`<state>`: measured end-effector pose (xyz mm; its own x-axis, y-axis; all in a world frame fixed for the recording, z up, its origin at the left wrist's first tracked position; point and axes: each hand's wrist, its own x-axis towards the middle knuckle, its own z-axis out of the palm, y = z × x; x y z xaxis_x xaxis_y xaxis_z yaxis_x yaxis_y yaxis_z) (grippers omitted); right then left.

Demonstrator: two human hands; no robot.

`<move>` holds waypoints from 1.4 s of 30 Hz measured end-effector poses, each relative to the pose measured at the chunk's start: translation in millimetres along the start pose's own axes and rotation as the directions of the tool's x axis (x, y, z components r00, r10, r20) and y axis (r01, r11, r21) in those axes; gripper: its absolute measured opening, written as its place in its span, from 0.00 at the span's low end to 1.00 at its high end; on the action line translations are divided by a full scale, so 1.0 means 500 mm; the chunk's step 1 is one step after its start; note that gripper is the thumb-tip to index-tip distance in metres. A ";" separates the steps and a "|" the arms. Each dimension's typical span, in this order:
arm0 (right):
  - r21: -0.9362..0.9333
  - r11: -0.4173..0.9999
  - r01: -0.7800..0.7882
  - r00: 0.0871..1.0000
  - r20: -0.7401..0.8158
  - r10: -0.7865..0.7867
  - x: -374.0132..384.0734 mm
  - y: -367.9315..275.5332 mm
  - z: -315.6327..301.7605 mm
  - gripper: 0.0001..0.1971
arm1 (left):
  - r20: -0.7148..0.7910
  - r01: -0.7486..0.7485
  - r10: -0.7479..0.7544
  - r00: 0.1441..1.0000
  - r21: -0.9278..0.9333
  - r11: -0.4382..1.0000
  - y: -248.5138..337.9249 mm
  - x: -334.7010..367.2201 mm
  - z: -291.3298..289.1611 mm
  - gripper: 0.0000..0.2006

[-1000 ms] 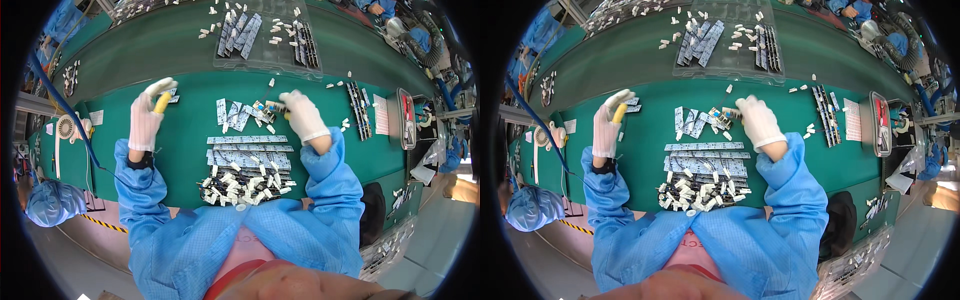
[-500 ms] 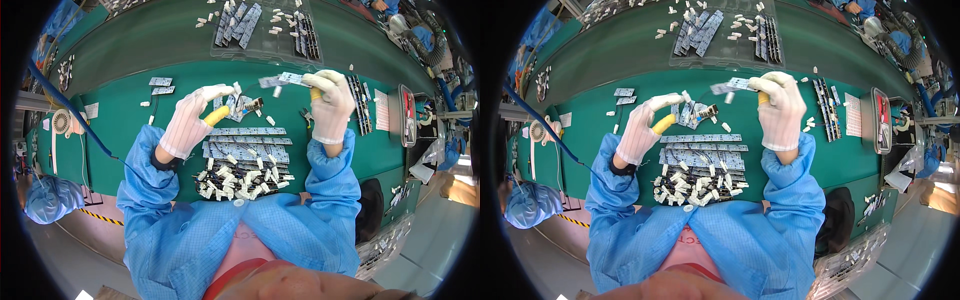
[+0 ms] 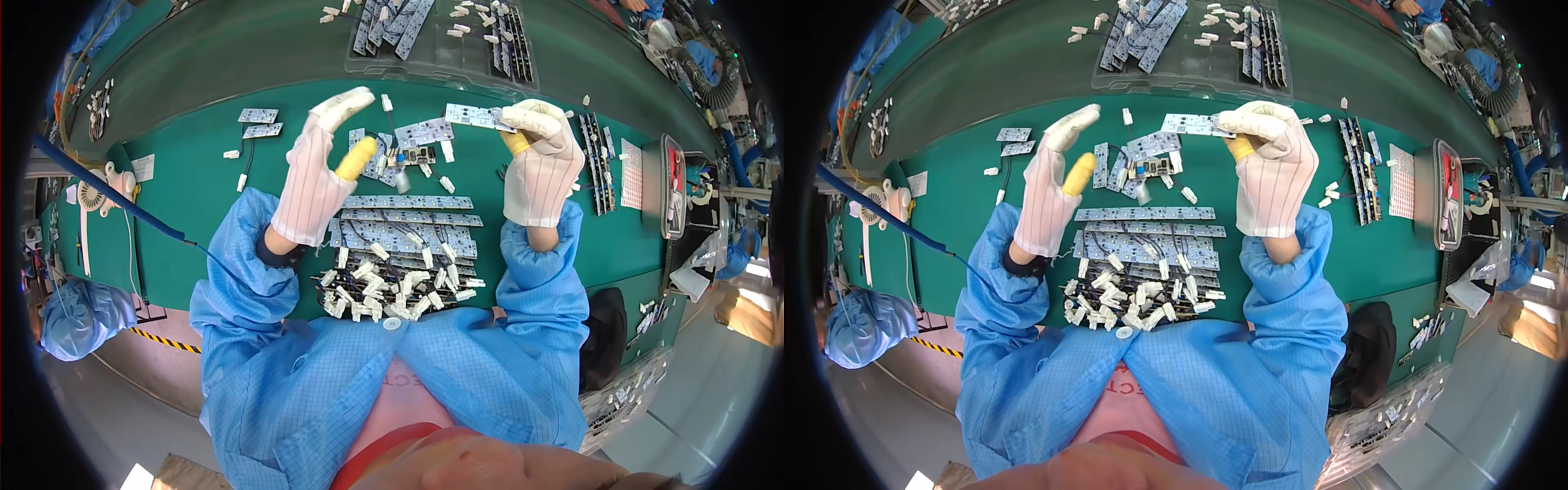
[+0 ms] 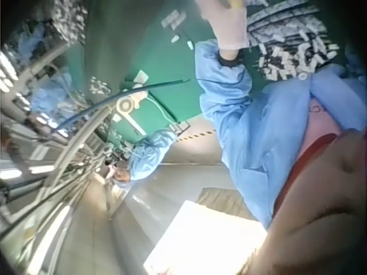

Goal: The person is assembling white components onto PCB strips on an assembly line.

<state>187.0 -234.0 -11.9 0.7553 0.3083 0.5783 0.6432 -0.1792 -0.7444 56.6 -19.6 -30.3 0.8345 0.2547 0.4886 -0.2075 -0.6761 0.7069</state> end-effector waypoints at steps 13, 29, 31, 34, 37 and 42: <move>0.593 0.795 -0.130 0.987 -0.001 0.163 -0.029 -0.023 0.013 0.10 | -0.047 -0.062 0.068 0.997 0.127 0.990 0.013 -0.002 0.031 0.46; 0.508 0.343 -0.790 0.590 0.781 0.204 -0.040 -0.115 0.009 0.26 | 0.104 -0.146 0.190 0.976 -0.333 0.932 0.030 -0.033 -0.023 0.19; 0.265 0.565 -0.781 0.532 0.755 0.383 -0.039 -0.121 0.007 0.22 | 0.056 -0.309 0.327 0.943 -0.216 0.926 0.039 -0.032 -0.020 0.22; 0.328 0.702 -0.632 0.715 0.595 0.366 -0.054 -0.119 0.019 0.14 | 0.102 0.120 -0.094 0.990 -0.296 0.948 0.088 -0.023 -0.007 0.23; 0.345 0.747 -0.568 0.778 0.519 0.352 -0.063 -0.119 0.022 0.13 | 0.062 0.062 -0.041 0.997 -0.393 0.918 0.058 -0.044 0.004 0.22; 0.199 0.913 -0.357 0.844 0.487 0.224 -0.060 -0.121 0.018 0.13 | 0.110 0.107 -0.076 0.991 -0.316 0.943 0.041 -0.068 0.008 0.20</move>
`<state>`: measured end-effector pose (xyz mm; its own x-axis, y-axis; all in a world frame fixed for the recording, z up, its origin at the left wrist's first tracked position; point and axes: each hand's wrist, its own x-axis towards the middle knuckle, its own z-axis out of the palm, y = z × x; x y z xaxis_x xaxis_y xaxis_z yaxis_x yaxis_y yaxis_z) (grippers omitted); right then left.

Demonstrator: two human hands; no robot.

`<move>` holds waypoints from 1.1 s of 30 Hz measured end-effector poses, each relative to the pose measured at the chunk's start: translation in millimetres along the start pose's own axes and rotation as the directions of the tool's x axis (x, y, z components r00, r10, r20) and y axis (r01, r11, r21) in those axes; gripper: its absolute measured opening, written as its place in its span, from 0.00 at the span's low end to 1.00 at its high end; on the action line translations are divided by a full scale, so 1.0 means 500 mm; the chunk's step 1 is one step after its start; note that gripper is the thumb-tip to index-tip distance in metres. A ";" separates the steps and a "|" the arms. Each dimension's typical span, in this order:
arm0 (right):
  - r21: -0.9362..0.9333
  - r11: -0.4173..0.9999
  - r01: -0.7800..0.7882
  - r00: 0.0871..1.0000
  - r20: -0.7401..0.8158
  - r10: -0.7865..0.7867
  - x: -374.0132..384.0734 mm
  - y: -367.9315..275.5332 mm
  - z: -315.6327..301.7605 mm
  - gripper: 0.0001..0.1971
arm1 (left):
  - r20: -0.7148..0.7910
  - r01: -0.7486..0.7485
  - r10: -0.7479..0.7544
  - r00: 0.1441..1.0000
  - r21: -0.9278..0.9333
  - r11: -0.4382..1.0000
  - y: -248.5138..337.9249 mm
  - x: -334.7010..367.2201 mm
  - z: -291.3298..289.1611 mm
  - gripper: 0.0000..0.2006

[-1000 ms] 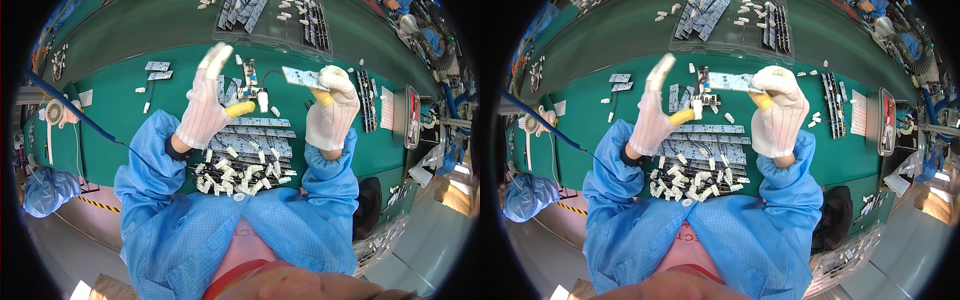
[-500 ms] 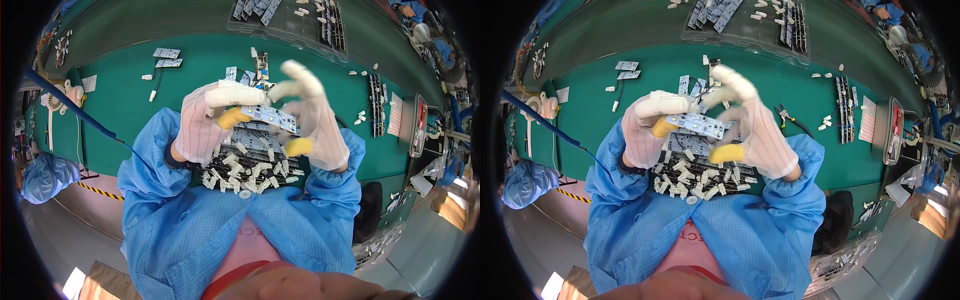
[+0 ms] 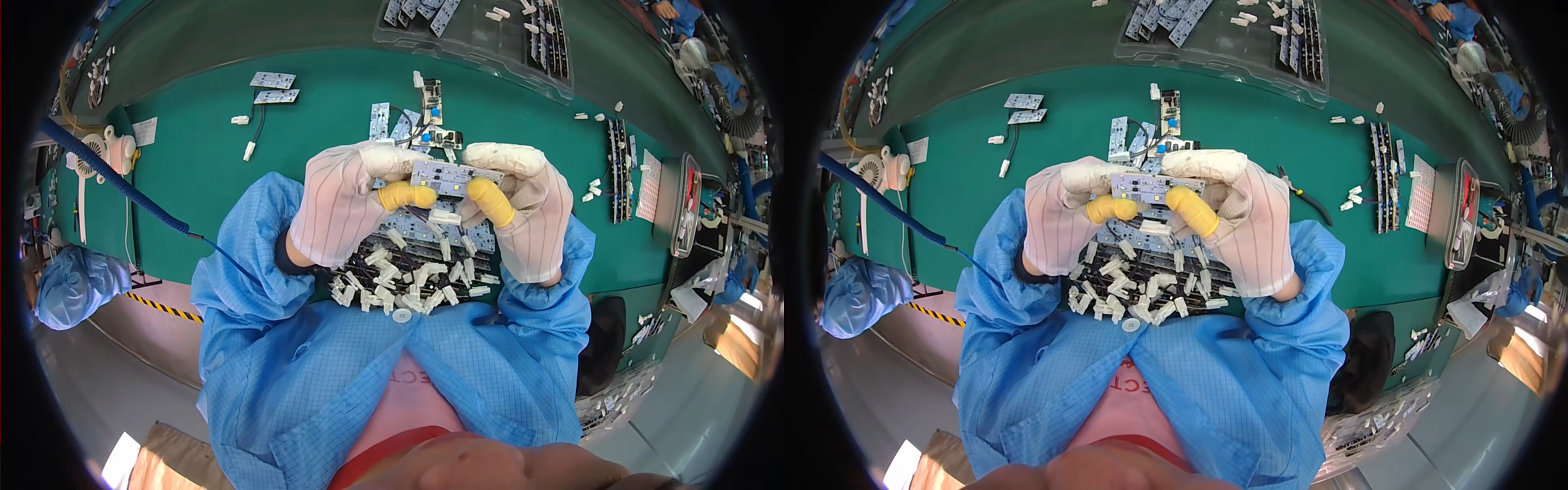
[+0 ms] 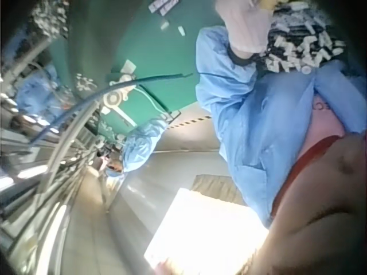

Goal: The person is assembling white components onto PCB strips on an assembly line.

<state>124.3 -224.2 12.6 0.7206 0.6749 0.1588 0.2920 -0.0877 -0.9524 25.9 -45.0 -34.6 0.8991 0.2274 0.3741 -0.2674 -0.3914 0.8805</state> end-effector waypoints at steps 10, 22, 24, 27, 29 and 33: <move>0.422 0.860 -0.288 0.954 0.208 0.217 0.005 -0.012 -0.017 0.20 | -0.070 0.060 -0.076 0.995 -0.215 0.975 0.018 0.008 -0.003 0.24; 0.298 0.922 -0.248 0.965 0.159 0.208 -0.012 -0.010 -0.030 0.35 | 0.192 0.124 -0.109 0.975 -0.066 0.990 0.027 0.009 -0.022 0.27; -0.025 0.995 -0.102 0.994 0.045 0.103 -0.027 0.019 -0.053 0.42 | 0.157 0.197 -0.164 0.974 -0.221 0.955 0.035 0.000 -0.014 0.26; -0.809 0.587 -0.006 0.998 -0.041 -0.047 -0.080 0.105 -0.151 0.47 | 0.142 0.256 -0.215 0.966 -0.428 0.867 0.029 -0.008 -0.013 0.23; -0.903 0.417 -0.102 0.995 -0.086 0.057 -0.140 0.166 -0.188 0.48 | 0.093 0.126 -0.092 0.991 -0.471 0.873 0.026 -0.006 -0.008 0.24; -0.961 0.206 -0.184 0.980 -0.163 0.113 -0.179 0.184 -0.169 0.50 | 0.093 0.123 -0.091 0.991 -0.445 0.887 0.012 -0.010 -0.009 0.23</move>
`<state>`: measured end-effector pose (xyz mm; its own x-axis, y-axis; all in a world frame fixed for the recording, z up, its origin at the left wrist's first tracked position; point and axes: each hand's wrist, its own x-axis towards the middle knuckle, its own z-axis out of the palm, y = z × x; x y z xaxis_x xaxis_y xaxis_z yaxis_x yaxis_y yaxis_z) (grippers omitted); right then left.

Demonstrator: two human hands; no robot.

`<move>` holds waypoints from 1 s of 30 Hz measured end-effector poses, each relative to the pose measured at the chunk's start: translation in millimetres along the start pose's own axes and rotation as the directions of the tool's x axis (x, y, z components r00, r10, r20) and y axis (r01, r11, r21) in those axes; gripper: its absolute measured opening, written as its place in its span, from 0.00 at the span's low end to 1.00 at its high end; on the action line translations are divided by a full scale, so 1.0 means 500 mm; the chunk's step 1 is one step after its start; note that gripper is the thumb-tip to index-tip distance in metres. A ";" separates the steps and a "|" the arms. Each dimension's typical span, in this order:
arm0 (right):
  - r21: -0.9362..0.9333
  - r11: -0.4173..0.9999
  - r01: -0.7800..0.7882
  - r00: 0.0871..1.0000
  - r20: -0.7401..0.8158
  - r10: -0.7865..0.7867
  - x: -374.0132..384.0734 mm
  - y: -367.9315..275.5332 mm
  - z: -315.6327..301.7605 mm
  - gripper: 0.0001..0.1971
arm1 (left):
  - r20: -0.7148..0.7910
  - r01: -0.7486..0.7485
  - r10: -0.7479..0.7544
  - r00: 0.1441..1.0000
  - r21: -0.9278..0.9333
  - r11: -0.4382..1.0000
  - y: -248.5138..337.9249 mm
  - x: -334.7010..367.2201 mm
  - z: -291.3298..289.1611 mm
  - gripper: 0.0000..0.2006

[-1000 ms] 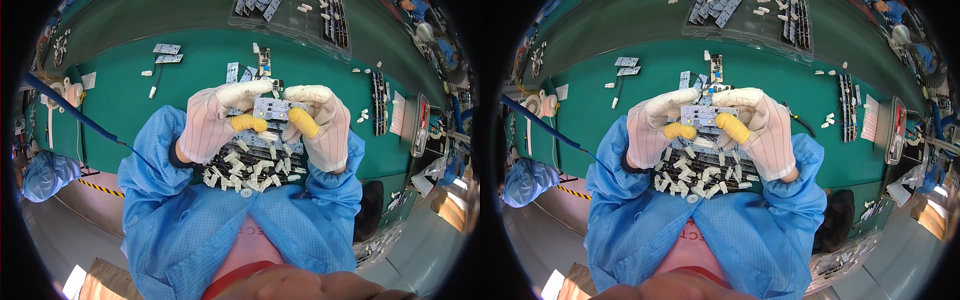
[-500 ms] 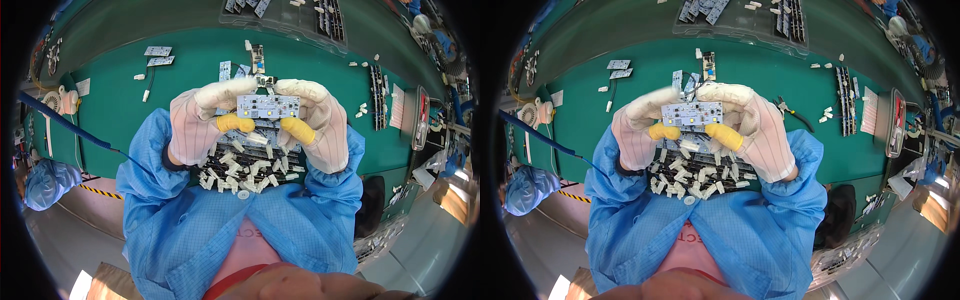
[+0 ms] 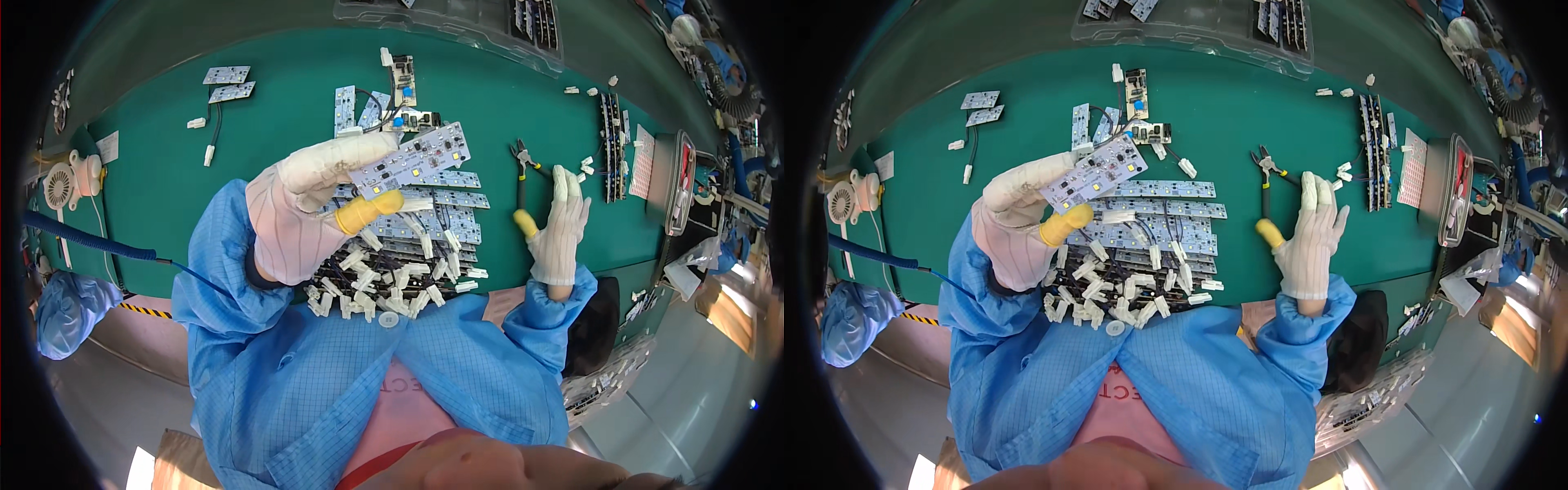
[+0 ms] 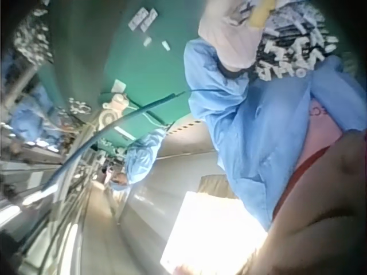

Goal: The person is assembling white components onto PCB strips on an assembly line.

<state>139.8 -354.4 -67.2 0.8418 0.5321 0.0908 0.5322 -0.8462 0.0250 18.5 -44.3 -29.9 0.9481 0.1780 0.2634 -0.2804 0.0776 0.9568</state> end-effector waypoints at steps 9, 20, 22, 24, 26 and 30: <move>0.882 0.432 -0.191 0.958 0.072 0.276 0.044 -0.120 -0.076 0.26 | -0.141 -0.011 0.013 0.990 0.015 1.000 -0.006 -0.009 0.030 0.22; 0.512 0.727 0.458 0.871 -0.422 -0.252 0.058 -0.184 -0.148 0.31 | -0.152 -0.007 0.100 0.983 0.517 0.856 0.014 -0.015 0.010 0.22; 0.489 0.751 0.444 0.879 -0.400 -0.260 0.058 -0.186 -0.151 0.31 | -0.190 0.001 0.116 0.975 0.524 0.852 0.012 -0.018 0.014 0.22; 0.382 0.802 0.459 0.858 -0.425 -0.289 0.059 -0.185 -0.151 0.32 | -0.181 -0.015 0.116 0.977 0.481 0.877 0.009 -0.015 0.012 0.22; 0.344 0.812 0.471 0.847 -0.435 -0.307 0.058 -0.184 -0.152 0.32 | -0.172 -0.032 0.118 0.978 0.436 0.899 0.008 -0.011 0.010 0.22; 0.275 0.827 0.490 0.815 -0.481 -0.323 0.056 -0.181 -0.147 0.33 | -0.139 -0.049 0.141 0.980 0.521 0.852 0.008 -0.011 0.009 0.22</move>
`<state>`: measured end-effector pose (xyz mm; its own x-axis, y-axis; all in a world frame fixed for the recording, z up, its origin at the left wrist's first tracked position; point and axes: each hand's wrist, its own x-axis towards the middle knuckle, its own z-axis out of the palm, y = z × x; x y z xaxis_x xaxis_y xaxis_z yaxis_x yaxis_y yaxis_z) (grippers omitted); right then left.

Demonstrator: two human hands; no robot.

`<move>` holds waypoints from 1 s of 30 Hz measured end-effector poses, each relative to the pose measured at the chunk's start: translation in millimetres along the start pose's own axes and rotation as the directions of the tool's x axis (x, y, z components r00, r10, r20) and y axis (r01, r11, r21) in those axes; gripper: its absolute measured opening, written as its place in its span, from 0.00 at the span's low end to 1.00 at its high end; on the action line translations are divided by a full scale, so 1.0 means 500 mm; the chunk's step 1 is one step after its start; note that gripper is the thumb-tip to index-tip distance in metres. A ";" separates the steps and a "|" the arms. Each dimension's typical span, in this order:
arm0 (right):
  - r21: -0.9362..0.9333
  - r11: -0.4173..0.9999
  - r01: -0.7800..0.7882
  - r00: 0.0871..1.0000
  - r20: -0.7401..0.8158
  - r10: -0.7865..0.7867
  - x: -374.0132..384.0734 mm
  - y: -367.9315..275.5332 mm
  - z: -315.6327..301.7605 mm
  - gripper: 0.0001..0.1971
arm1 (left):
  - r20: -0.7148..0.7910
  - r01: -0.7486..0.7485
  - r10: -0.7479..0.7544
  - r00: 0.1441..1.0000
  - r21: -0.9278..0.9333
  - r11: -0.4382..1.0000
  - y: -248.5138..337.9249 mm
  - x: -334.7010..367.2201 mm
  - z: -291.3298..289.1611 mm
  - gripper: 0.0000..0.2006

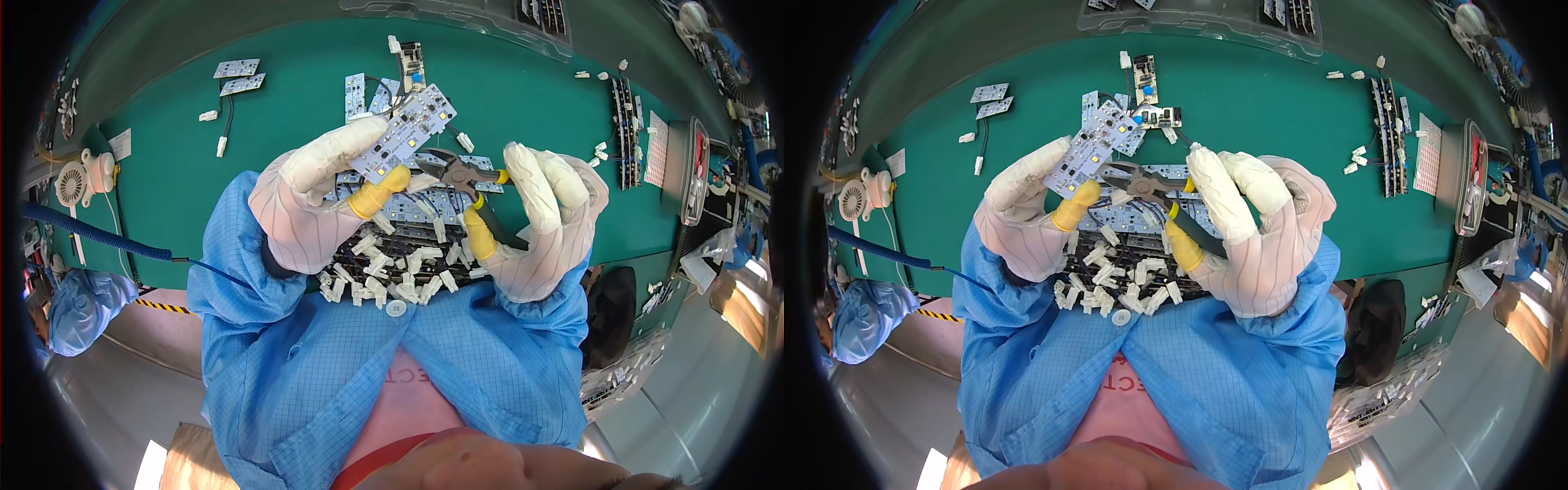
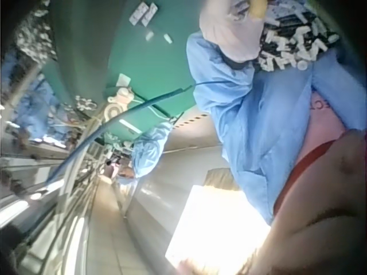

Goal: The person is assembling white components onto PCB strips on an assembly line.

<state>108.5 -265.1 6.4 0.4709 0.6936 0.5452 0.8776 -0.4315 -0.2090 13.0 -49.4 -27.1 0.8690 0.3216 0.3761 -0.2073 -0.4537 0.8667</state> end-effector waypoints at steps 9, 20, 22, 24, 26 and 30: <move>-0.043 0.999 0.022 1.000 0.005 -0.022 0.008 0.003 -0.003 0.33 | -0.058 0.062 -0.062 0.996 0.006 0.998 0.009 -0.003 0.009 0.21; -0.044 0.998 0.033 0.999 0.020 -0.032 0.004 0.000 0.011 0.34 | 0.007 0.086 -0.086 0.996 -0.069 0.994 0.004 -0.006 0.003 0.22; -0.034 0.999 0.032 0.999 0.028 -0.032 0.005 0.000 0.011 0.35 | -0.001 0.060 -0.060 0.998 -0.057 0.997 -0.001 -0.007 0.003 0.23; -0.027 1.000 0.009 1.000 0.001 -0.009 0.007 0.000 0.012 0.34 | -0.007 0.007 -0.006 1.000 0.025 1.000 -0.005 -0.006 0.002 0.23; -0.032 0.999 0.012 1.000 0.012 -0.011 0.005 -0.003 0.011 0.34 | -0.010 -0.047 0.049 0.999 0.105 0.993 -0.006 -0.004 0.001 0.23; -0.049 0.999 0.015 1.000 0.015 -0.015 0.004 0.000 0.010 0.32 | 0.021 -0.068 0.066 0.998 0.126 0.990 -0.003 -0.001 0.000 0.22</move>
<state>109.9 -260.8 3.3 0.4592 0.7082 0.5362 0.8793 -0.4484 -0.1607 13.1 -49.1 -28.4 0.8628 0.2734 0.4253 -0.2077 -0.5752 0.7912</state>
